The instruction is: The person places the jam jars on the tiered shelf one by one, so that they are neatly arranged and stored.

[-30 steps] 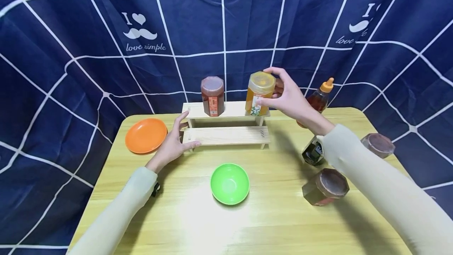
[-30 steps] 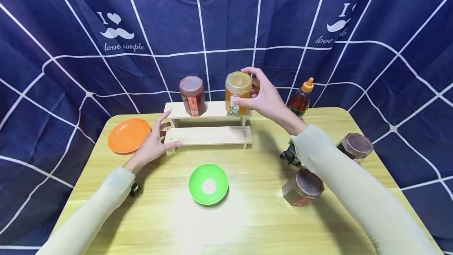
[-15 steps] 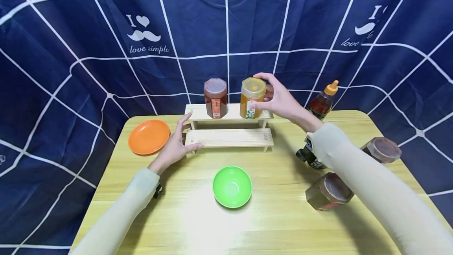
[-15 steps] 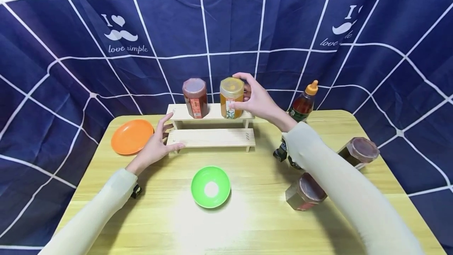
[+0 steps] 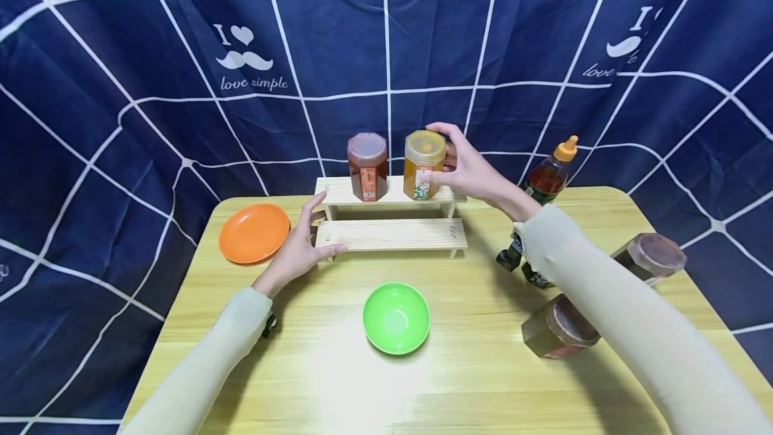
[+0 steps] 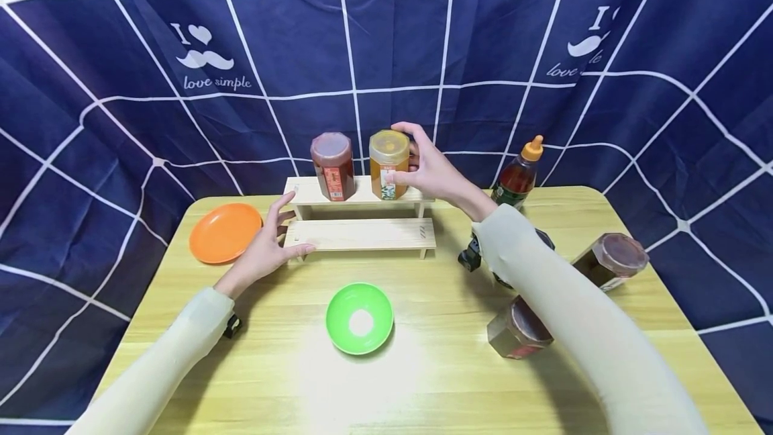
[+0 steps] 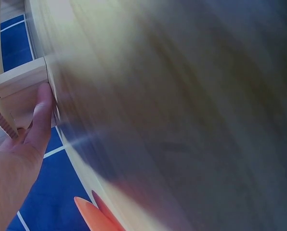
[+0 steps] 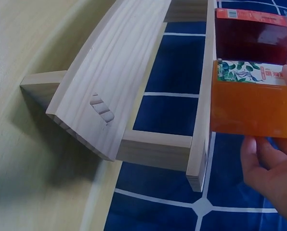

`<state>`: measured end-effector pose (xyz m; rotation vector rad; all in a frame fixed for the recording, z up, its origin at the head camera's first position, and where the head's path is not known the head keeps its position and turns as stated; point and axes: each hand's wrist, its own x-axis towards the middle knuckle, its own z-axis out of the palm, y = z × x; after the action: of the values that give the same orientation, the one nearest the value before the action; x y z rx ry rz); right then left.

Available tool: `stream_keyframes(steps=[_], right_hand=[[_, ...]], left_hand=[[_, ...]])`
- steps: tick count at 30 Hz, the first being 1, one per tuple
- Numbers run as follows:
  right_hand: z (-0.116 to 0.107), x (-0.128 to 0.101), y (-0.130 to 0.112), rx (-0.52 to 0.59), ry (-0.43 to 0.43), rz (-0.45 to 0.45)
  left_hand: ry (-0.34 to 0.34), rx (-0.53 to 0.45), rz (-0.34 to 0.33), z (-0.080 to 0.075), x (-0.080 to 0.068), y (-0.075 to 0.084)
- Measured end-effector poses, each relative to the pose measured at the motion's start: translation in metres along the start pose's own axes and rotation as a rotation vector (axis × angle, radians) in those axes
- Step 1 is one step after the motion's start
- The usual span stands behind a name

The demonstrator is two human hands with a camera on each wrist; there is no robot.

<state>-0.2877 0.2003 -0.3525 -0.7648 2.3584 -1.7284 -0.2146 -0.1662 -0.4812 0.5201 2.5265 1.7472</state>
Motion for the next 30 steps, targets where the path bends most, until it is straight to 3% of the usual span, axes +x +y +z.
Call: stream_keyframes(steps=[13,30], right_hand=[[0.0000,-0.0005,-0.0029,-0.015,-0.023,0.013],[0.0026,-0.0018,0.0011,-0.017,-0.033,-0.014]], left_hand=[[-0.001,-0.025,0.028,0.0010,-0.0004,-0.0012],[0.005,0.002,0.011,0.0010,0.0003,-0.0056]])
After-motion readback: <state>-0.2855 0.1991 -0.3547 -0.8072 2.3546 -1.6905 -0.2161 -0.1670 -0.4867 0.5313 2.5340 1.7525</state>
